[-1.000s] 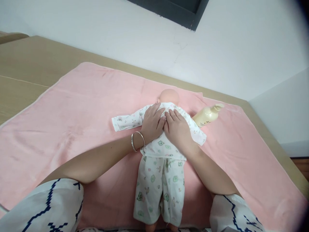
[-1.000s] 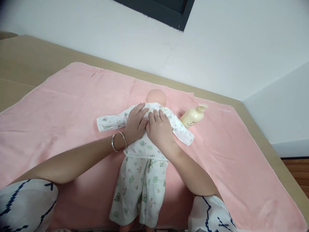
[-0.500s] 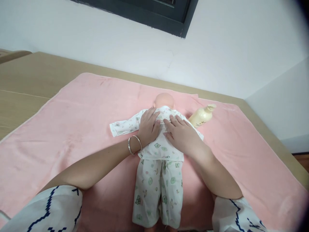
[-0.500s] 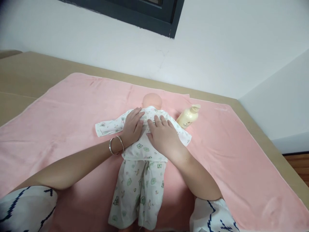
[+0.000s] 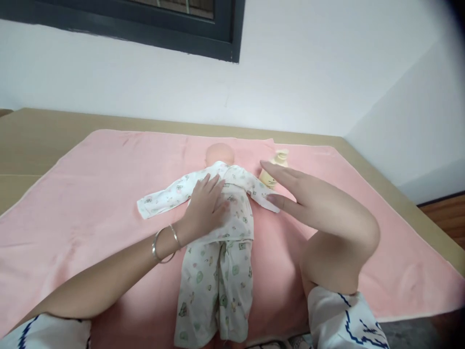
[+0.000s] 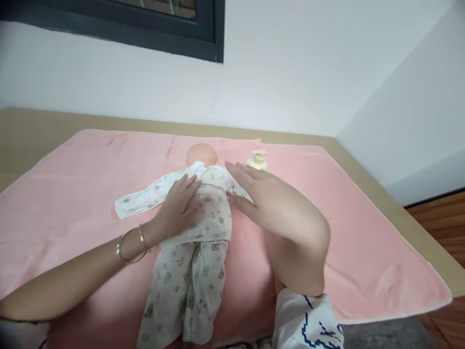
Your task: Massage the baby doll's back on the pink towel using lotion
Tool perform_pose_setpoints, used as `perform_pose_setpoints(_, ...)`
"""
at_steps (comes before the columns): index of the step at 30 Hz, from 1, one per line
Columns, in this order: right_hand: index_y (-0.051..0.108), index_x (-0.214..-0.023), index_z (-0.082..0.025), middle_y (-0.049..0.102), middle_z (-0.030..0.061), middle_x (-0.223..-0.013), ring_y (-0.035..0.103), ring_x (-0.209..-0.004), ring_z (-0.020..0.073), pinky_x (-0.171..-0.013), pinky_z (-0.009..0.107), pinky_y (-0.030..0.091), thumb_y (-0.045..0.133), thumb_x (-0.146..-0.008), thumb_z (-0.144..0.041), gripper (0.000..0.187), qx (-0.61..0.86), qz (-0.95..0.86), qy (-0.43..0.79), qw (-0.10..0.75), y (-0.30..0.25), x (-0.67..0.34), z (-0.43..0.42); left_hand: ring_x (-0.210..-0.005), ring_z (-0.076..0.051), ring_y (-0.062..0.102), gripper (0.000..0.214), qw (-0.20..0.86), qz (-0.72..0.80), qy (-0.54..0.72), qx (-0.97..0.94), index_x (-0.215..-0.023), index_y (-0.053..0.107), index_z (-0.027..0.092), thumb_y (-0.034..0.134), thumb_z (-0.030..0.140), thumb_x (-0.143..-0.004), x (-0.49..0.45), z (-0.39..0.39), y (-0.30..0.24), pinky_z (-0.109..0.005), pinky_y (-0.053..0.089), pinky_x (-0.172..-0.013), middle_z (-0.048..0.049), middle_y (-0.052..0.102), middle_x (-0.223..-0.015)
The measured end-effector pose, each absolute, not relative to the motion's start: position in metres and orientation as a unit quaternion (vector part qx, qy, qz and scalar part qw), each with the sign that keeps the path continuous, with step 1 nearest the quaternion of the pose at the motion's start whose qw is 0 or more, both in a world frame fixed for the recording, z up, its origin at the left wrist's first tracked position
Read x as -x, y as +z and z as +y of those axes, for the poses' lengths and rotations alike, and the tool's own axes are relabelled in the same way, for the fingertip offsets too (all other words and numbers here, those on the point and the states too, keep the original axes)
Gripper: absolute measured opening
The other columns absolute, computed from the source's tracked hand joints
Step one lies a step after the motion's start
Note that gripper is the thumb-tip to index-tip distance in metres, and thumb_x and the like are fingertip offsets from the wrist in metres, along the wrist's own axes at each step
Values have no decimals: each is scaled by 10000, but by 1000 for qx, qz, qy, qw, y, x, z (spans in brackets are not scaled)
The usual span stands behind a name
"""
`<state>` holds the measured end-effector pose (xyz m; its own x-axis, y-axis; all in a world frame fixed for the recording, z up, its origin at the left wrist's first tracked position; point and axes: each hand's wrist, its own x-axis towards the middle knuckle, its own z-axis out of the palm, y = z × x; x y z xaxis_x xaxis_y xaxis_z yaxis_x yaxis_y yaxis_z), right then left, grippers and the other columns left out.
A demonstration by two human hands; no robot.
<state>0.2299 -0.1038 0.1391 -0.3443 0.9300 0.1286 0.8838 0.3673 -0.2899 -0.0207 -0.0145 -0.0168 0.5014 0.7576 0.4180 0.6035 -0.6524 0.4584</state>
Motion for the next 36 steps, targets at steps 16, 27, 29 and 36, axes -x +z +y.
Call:
perform_pose_setpoints(16, 680, -1194, -170, 682, 134, -1310, 613, -1254, 277, -1006, 403, 502, 493, -974, -264, 304, 646, -704, 40, 293, 127, -257, -41, -681, -150, 709, 257, 826, 322, 401, -230, -785, 640, 124, 505, 176, -997, -102, 44, 84, -281, 606, -714, -66, 683, -725)
perform_pose_setpoints(27, 448, -605, -235, 311, -17, -576, 485, -545, 134, -488, 274, 316, 256, -1045, -626, 619, 529, -559, -40, 637, 119, -249, -42, -275, -78, 192, 551, 861, 299, 353, -210, -530, 208, 224, 380, 275, -1051, -108, 31, 93, -191, 136, -290, 79, 161, -394)
perform_pose_setpoints(29, 473, -623, -236, 336, -12, -589, 506, -547, 138, -484, 274, 325, 239, -1035, -652, 631, 519, -578, -20, 629, 117, -253, -41, -276, -79, 194, 542, 864, 290, 352, -214, -523, 214, 223, 379, 251, -1039, -106, 28, 94, -192, 144, -290, 75, 169, -394)
perform_pose_setpoints(36, 513, -664, -247, 370, -12, -596, 532, -565, 148, -484, 280, 350, 227, -1057, -597, 599, 523, -543, -45, 656, 113, -234, -37, -285, -78, 189, 533, 871, 288, 345, -200, -529, 215, 229, 393, 246, -1031, -103, 19, 100, -189, 159, -287, 80, 161, -409)
